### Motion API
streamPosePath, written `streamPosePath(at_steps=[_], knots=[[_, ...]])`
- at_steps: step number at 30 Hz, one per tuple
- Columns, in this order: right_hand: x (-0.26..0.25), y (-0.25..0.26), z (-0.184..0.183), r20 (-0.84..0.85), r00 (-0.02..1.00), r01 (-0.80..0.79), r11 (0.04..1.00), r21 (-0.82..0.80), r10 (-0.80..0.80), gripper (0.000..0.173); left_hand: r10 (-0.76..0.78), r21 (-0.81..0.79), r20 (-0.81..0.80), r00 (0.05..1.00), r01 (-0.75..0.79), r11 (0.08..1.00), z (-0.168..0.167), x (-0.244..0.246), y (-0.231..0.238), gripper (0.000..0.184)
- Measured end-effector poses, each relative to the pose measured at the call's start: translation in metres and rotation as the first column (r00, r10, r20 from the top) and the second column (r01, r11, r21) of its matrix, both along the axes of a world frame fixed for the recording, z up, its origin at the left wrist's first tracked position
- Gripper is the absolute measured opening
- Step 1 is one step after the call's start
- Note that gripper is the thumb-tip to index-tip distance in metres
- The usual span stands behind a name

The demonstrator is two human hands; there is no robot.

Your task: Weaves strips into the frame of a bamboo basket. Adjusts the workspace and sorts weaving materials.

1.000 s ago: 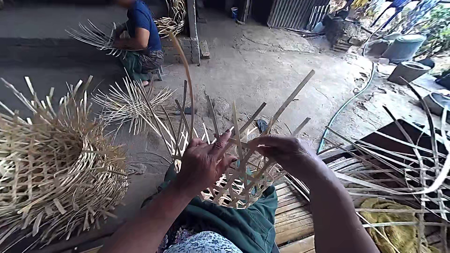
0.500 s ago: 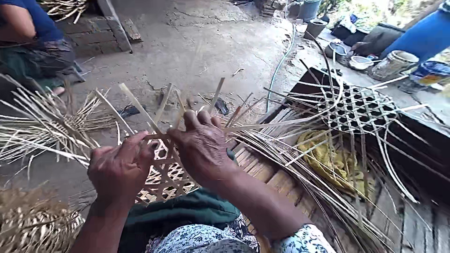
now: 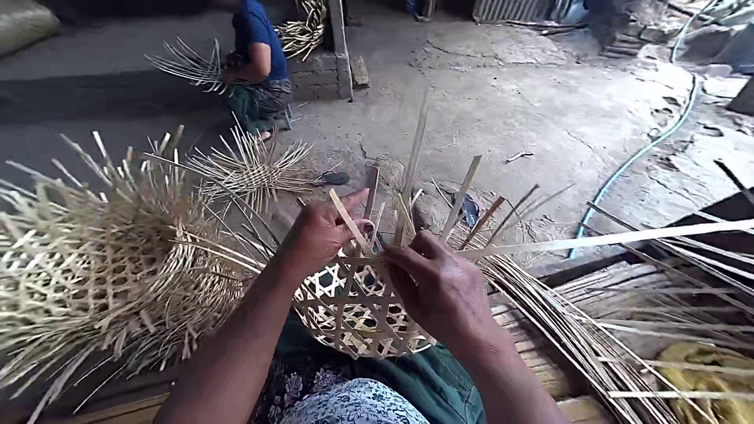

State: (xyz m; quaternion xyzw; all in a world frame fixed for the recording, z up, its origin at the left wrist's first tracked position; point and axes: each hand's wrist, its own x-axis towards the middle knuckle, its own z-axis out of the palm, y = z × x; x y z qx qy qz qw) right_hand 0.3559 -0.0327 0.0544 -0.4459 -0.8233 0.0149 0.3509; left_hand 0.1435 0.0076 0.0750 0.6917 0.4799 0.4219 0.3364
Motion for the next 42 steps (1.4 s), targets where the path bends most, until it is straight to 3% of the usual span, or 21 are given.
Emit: streamPosePath(at_steps=[3, 9, 13, 16, 18, 20, 23, 26, 29, 33, 35, 37, 38, 40, 42], knots=[[-0.008, 0.001, -0.002, 0.021, 0.991, 0.128, 0.991, 0.045, -0.129, 0.031, -0.015, -0.018, 0.137, 0.991, 0.018, 1.000, 0.001, 0.006, -0.006, 0.030], [0.001, 0.006, 0.004, 0.023, 0.983, 0.181, 0.984, 0.000, -0.181, 0.035, -0.046, 0.365, 0.112, 0.993, 0.002, 0.931, -0.014, 0.012, -0.021, 0.007], [0.005, 0.008, 0.002, 0.008, 0.990, 0.141, 0.990, -0.007, -0.141, 0.034, 0.123, 0.647, -0.158, 0.980, 0.009, 0.762, -0.020, 0.026, -0.035, 0.041], [0.013, 0.009, -0.007, -0.142, 0.989, 0.044, 0.999, -0.003, -0.044, 0.014, 0.192, 0.626, -0.519, 0.833, 0.217, 0.749, -0.018, 0.037, -0.029, 0.038], [0.021, 0.008, -0.016, -0.255, 0.966, 0.031, 0.999, -0.020, -0.035, 0.016, 0.222, 0.575, -0.650, 0.726, 0.280, 0.768, -0.019, 0.031, -0.014, 0.033], [0.028, 0.004, -0.022, -0.324, 0.942, 0.071, 0.997, -0.042, -0.081, 0.018, 0.242, 0.596, -0.629, 0.739, 0.258, 0.760, -0.013, 0.023, -0.001, 0.030], [0.028, 0.000, -0.023, -0.416, 0.905, 0.080, 0.996, -0.047, -0.092, 0.018, 0.233, 0.645, -0.497, 0.836, 0.176, 0.744, 0.006, 0.023, -0.001, 0.022], [0.023, -0.003, -0.014, -0.471, 0.869, 0.161, 0.987, -0.015, -0.149, 0.030, 0.154, 0.641, -0.402, 0.902, 0.157, 0.751, 0.016, 0.032, -0.010, 0.017], [0.020, -0.005, -0.006, -0.384, 0.900, 0.214, 0.976, -0.026, -0.207, 0.028, 0.105, 0.618, -0.383, 0.918, 0.170, 0.768, 0.010, 0.033, -0.012, 0.015], [0.013, -0.020, 0.008, -0.130, 0.944, 0.312, 0.949, 0.053, -0.303, 0.030, 0.043, 0.576, -0.352, 0.935, 0.180, 0.797, 0.004, 0.033, -0.016, 0.014], [0.012, -0.022, 0.011, -0.126, 0.941, 0.326, 0.943, 0.075, -0.315, 0.025, -0.003, 0.558, -0.327, 0.945, 0.195, 0.807, 0.003, 0.034, -0.018, 0.013], [0.020, -0.014, 0.011, -0.232, 0.953, 0.194, 0.980, -0.038, -0.197, 0.015, -0.069, 0.531, -0.287, 0.956, 0.219, 0.819, 0.002, 0.031, -0.016, 0.012], [0.028, -0.007, 0.009, -0.347, 0.933, 0.052, 0.988, -0.146, -0.100, 0.016, -0.108, 0.518, -0.259, 0.960, 0.232, 0.823, 0.001, 0.028, -0.014, 0.012], [0.038, 0.010, 0.001, -0.634, 0.772, -0.270, 0.925, -0.268, 0.041, 0.012, -0.154, 0.521, -0.198, 0.968, 0.238, 0.820, -0.002, 0.022, -0.006, 0.011], [0.040, 0.016, -0.007, -0.767, 0.634, -0.421, 0.874, -0.241, 0.094, 0.009, -0.099, 0.540, -0.190, 0.977, 0.188, 0.820, -0.005, 0.019, -0.001, 0.010]])
